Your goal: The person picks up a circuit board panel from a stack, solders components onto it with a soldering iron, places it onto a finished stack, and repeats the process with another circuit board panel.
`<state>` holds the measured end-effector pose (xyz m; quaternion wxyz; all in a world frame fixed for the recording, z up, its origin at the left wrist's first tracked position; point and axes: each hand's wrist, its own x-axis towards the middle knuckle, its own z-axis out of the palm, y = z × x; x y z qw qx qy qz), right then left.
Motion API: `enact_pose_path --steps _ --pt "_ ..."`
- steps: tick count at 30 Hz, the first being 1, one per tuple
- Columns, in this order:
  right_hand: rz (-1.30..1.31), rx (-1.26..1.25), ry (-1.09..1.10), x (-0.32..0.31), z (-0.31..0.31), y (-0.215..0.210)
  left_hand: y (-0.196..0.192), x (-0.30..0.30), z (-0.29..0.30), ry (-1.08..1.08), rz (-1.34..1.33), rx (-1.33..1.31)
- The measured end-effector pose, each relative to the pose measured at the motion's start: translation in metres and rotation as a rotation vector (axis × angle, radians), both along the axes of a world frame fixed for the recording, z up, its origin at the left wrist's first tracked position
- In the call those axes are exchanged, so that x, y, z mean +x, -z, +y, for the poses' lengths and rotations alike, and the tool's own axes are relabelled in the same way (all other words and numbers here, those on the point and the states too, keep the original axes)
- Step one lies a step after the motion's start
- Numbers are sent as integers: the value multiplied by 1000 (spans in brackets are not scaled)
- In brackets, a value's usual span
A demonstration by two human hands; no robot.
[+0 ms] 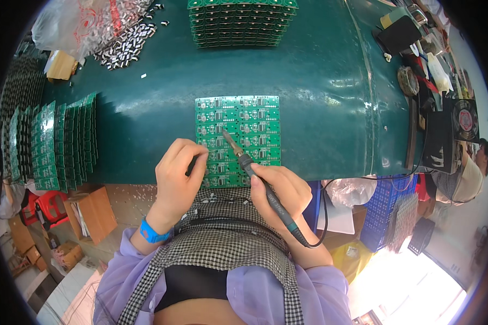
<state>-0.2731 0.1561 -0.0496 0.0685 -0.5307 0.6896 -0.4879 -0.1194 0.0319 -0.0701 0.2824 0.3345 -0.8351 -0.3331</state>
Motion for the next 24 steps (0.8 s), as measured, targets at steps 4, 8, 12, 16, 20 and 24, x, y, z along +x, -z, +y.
enact_pose_path --steps 4,8,12,16,20,24 --pt "45 -27 3 1 6 0 0 2 7 7 18 19" --pt "66 -44 8 1 23 0 2 2 11 19 60 24" --pt "62 -83 -19 3 29 5 3 -2 12 11 45 -31" --pt "48 -76 -28 5 28 7 5 -3 13 10 26 -46" --pt "27 -49 -37 6 27 5 3 -4 14 10 -2 -55" --pt "32 -37 -41 9 30 4 2 -5 16 45 -26 -45"
